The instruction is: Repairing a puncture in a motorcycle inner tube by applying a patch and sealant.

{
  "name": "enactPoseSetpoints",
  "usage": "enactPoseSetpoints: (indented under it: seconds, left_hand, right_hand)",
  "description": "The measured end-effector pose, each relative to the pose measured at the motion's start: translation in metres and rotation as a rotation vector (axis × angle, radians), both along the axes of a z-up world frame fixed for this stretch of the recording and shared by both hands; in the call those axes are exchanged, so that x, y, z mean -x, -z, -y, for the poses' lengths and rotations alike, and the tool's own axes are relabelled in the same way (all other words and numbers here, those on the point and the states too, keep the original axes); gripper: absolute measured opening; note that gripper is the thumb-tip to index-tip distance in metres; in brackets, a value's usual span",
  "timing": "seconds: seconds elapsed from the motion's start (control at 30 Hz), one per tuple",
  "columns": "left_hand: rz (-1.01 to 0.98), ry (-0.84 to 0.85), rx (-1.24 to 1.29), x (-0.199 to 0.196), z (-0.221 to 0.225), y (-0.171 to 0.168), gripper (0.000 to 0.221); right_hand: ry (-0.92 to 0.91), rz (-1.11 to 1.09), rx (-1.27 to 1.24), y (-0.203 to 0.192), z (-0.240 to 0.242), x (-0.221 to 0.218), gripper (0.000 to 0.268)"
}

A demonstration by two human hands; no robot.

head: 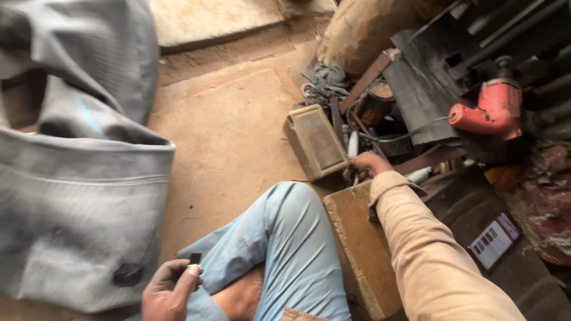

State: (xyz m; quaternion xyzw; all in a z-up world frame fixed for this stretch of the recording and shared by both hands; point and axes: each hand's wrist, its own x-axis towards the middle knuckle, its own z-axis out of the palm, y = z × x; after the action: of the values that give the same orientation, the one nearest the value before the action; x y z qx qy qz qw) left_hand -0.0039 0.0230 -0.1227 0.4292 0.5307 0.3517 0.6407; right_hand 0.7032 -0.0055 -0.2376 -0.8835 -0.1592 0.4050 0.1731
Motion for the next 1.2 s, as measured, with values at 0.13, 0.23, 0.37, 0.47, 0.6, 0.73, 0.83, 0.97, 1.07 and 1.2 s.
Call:
enactPoseSetpoints:
  seconds: [0.13, 0.23, 0.37, 0.47, 0.6, 0.73, 0.83, 0.97, 1.07, 1.2]
  left_hand:
    - [0.055, -0.049, -0.008, -0.001, 0.002, -0.017, 0.015]
    - [0.144, -0.033, 0.027, -0.004, -0.001, -0.036, 0.013]
    - [0.199, -0.047, 0.052, -0.004, -0.003, -0.061, 0.012]
    - [0.261, -0.062, 0.052, -0.004, -0.003, -0.085, 0.012]
    - [0.308, -0.098, -0.051, 0.004, -0.004, -0.120, 0.013]
    - [0.364, -0.156, -0.028, 0.023, 0.000, -0.177, 0.011]
    - [0.371, -0.056, -0.031, 0.024, 0.005, -0.193, 0.011]
    - [0.248, 0.024, 0.065, 0.022, 0.003, -0.173, 0.015]
    - [0.255, -0.015, 0.132, 0.019, -0.001, -0.131, 0.016]
    - [0.302, -0.043, 0.141, 0.019, 0.000, -0.092, 0.018]
  right_hand:
    - [0.013, 0.115, -0.099, -0.018, -0.022, 0.022, 0.036]
    - [0.334, -0.085, -0.350, -0.036, -0.024, 0.024, 0.018]
    - [0.411, -0.247, -0.449, -0.084, -0.021, 0.049, 0.013]
    - [0.487, -0.515, -0.466, -0.143, -0.014, 0.100, 0.012]
    - [0.187, -0.427, -0.652, -0.160, 0.017, 0.167, 0.023]
    - [-0.131, -0.092, -0.621, -0.208, 0.029, 0.279, 0.029]
    - [-0.394, -0.128, -0.632, -0.257, 0.042, 0.337, 0.049]
    - [-0.662, 0.238, 0.018, -0.274, 0.042, 0.356, 0.048]
    - [-0.561, 0.059, 0.080, -0.243, 0.056, 0.321, 0.041]
    - [-0.154, -0.553, -0.135, -0.240, 0.089, 0.318, 0.034]
